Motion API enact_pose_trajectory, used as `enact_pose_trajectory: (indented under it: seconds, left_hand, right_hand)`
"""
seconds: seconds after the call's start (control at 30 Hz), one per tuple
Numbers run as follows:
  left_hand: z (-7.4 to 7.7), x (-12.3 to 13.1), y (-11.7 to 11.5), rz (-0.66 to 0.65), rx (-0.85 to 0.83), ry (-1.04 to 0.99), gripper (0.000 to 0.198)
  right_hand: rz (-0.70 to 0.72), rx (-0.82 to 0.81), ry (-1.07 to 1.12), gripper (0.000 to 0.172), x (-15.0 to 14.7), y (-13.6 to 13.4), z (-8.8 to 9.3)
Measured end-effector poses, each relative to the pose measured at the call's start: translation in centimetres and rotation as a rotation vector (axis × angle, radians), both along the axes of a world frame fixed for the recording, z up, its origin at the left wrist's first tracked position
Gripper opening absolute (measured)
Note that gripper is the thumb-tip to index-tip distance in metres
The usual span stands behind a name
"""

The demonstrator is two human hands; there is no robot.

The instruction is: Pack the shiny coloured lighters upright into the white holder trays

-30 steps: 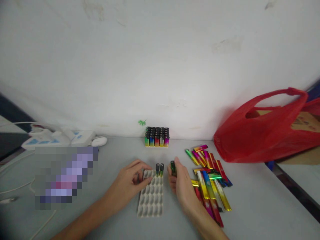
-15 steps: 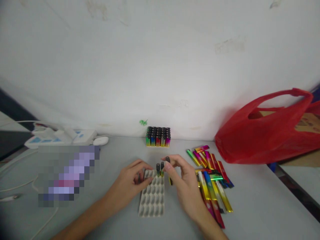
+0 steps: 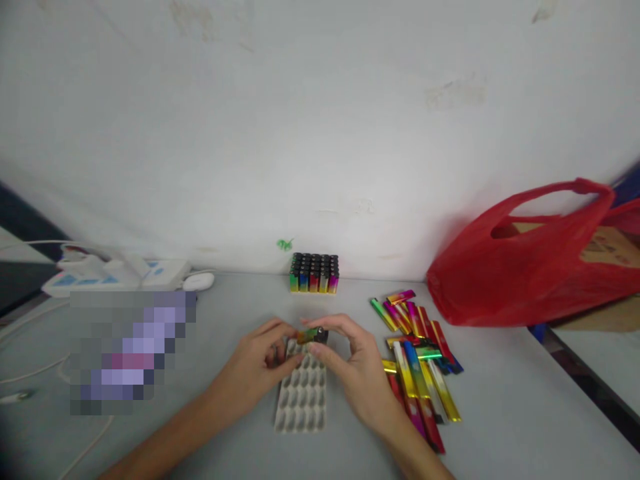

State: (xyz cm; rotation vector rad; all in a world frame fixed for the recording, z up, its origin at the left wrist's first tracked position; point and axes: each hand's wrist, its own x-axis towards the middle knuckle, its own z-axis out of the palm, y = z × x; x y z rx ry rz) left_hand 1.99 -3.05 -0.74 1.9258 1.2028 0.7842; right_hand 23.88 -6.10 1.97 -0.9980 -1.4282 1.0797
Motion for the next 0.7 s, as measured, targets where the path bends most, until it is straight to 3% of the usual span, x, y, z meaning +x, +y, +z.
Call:
enact_pose_trajectory:
  seconds: [0.3, 0.7]
  left_hand:
    - [0.17, 0.09, -0.06, -0.012, 0.016, -0.004, 0.012]
    - [0.03, 0.18, -0.11, -0.024, 0.031, 0.009, 0.010]
  right_hand:
    - [-0.025, 0.129, -0.240, 0.017, -0.21, 0.20, -1.00]
    - [-0.021, 0.109, -0.356, 0.017, -0.56, 0.15, -1.08]
